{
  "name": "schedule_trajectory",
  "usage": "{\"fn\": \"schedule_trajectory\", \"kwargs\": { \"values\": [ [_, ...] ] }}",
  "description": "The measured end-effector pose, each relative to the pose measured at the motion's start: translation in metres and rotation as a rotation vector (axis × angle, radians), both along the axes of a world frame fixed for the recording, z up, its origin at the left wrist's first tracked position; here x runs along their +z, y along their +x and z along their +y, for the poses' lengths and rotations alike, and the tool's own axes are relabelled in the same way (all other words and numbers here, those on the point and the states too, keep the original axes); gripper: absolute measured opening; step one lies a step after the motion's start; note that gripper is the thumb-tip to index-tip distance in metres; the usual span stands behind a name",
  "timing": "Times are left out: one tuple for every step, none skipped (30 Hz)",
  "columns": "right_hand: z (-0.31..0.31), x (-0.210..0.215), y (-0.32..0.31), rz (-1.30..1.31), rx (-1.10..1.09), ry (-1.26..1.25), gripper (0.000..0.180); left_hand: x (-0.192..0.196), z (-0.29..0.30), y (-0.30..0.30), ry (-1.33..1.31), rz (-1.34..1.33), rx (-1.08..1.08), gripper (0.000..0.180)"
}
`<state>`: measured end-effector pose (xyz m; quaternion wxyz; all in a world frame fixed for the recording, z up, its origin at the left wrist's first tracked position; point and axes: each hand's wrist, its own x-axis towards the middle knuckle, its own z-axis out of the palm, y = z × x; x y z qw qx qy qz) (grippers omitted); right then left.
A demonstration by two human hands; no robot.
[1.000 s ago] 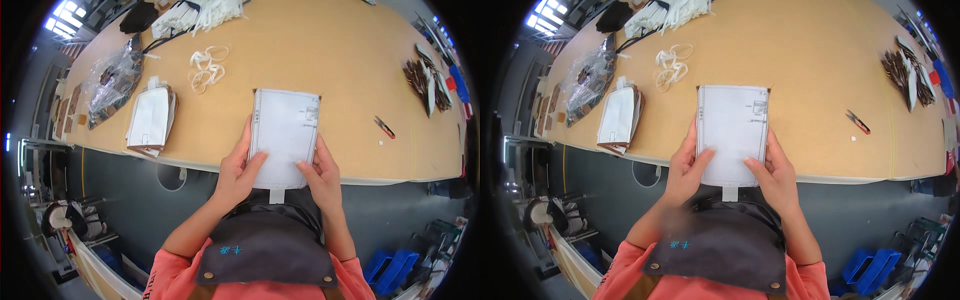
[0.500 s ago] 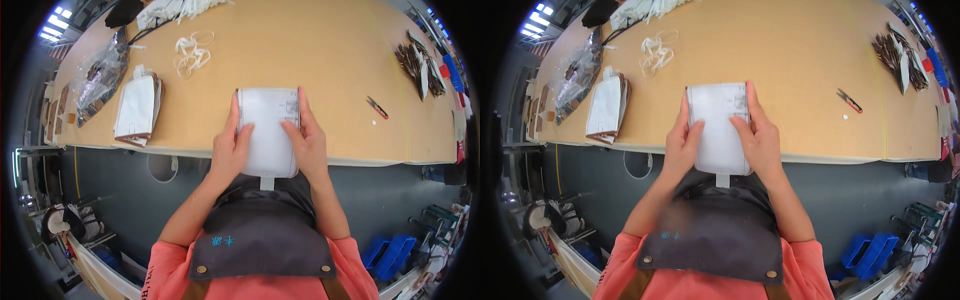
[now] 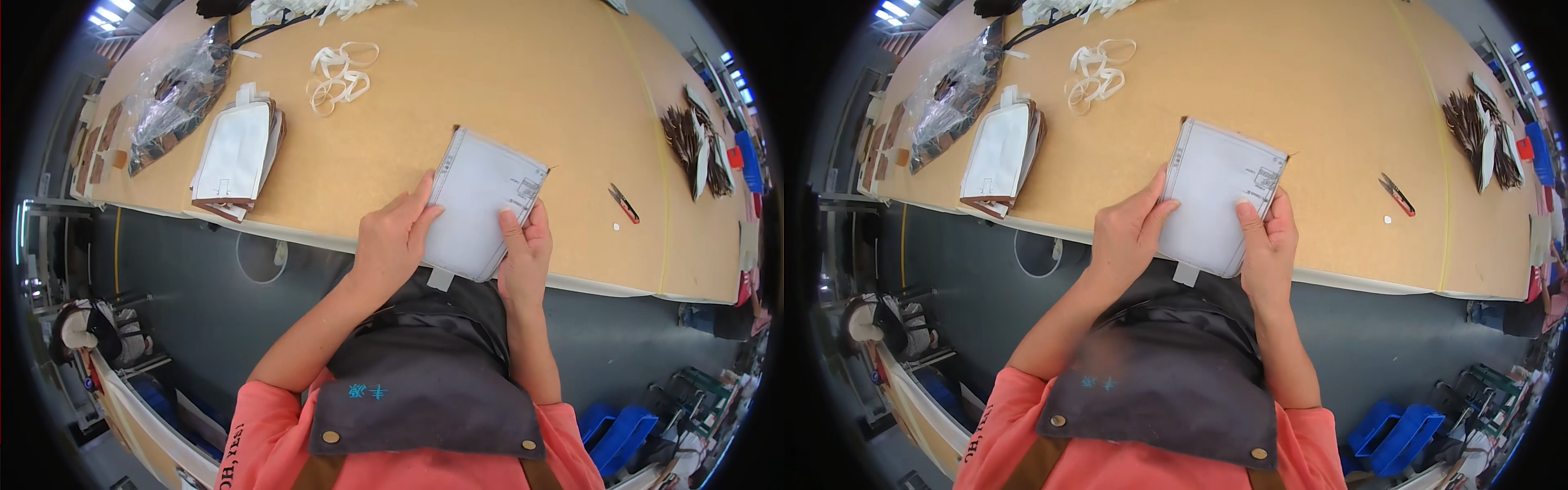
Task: The person assembles face masks by hand at a workbench. They pick up white mask bodies, fold them, and attach white elastic straps to the sides. The person handles the masks one by one, inspecting the layers and ensuring the straps are properly positioned before moving to the next unit.
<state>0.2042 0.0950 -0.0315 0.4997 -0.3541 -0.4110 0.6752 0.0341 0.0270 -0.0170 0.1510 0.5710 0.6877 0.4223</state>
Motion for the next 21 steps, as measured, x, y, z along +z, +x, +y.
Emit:
{"fn": "schedule_trajectory", "kwargs": {
  "values": [
    [0.002, 0.003, 0.0, 0.016, 0.006, -0.001, 0.036, 0.002, 0.005, -0.004, 0.049, -0.005, -0.02, 0.045],
    [0.003, 0.005, 0.001, 0.032, 0.012, -0.001, 0.037, 0.003, 0.012, -0.005, 0.136, -0.084, -0.001, 0.044],
    [0.005, 0.007, 0.001, 0.048, 0.017, -0.001, 0.037, 0.003, 0.019, -0.005, 0.224, -0.163, 0.019, 0.043],
    [0.005, 0.01, 0.0, 0.042, 0.009, 0.001, 0.038, 0.007, 0.023, -0.004, 0.228, -0.177, 0.028, 0.043],
    [0.002, 0.013, -0.002, 0.035, 0.002, 0.004, 0.038, 0.012, 0.028, -0.002, 0.231, -0.191, 0.033, 0.042],
    [0.0, 0.015, -0.004, 0.029, -0.006, 0.006, 0.038, 0.021, 0.028, 0.001, 0.146, -0.144, 0.032, 0.043],
    [-0.002, 0.016, -0.005, 0.036, -0.039, 0.026, 0.038, 0.026, 0.029, 0.004, 0.06, -0.098, 0.031, 0.043],
    [-0.004, 0.015, -0.006, 0.043, -0.072, 0.045, 0.039, 0.024, 0.031, 0.01, 0.115, -0.058, 0.041, 0.046],
    [-0.003, 0.014, -0.008, 0.05, -0.105, 0.064, 0.039, 0.021, 0.038, 0.009, 0.227, 0.049, 0.028, 0.047],
    [-0.002, 0.013, -0.005, 0.059, -0.104, 0.06, 0.039, 0.016, 0.043, 0.008, 0.327, 0.148, 0.014, 0.048],
    [0.001, 0.011, -0.003, 0.068, -0.103, 0.057, 0.039, 0.013, 0.046, 0.009, 0.427, 0.246, 0.001, 0.049],
    [0.003, 0.011, 0.0, 0.076, -0.103, 0.054, 0.039, 0.014, 0.041, 0.008, 0.355, 0.19, 0.004, 0.051],
    [0.006, 0.012, 0.001, 0.103, -0.115, 0.046, 0.04, 0.026, 0.037, 0.005, 0.292, 0.14, 0.005, 0.053],
    [0.009, 0.014, 0.002, 0.129, -0.127, 0.038, 0.041, 0.029, 0.037, 0.003, 0.243, 0.055, 0.01, 0.054],
    [0.012, 0.015, 0.004, 0.156, -0.138, 0.031, 0.043, 0.031, 0.036, 0.001, 0.195, -0.031, 0.02, 0.054],
    [0.013, 0.018, 0.002, 0.176, -0.143, 0.024, 0.044, 0.028, 0.039, -0.002, 0.167, -0.149, 0.041, 0.053],
    [0.01, 0.02, -0.002, 0.196, -0.148, 0.017, 0.046, 0.03, 0.04, -0.003, 0.113, -0.286, 0.021, 0.051],
    [0.008, 0.022, -0.003, 0.216, -0.152, 0.009, 0.047, 0.032, 0.041, -0.004, 0.056, -0.425, 0.008, 0.049],
    [0.006, 0.023, -0.002, 0.241, -0.145, -0.003, 0.049, 0.037, 0.04, -0.004, -0.03, -0.578, -0.05, 0.045],
    [0.004, 0.024, 0.0, 0.267, -0.138, -0.016, 0.051, 0.042, 0.039, -0.004, -0.117, -0.73, -0.11, 0.042],
    [0.003, 0.024, 0.001, 0.293, -0.131, -0.029, 0.053, 0.046, 0.038, -0.004, -0.101, -0.684, -0.098, 0.038]
  ]
}}
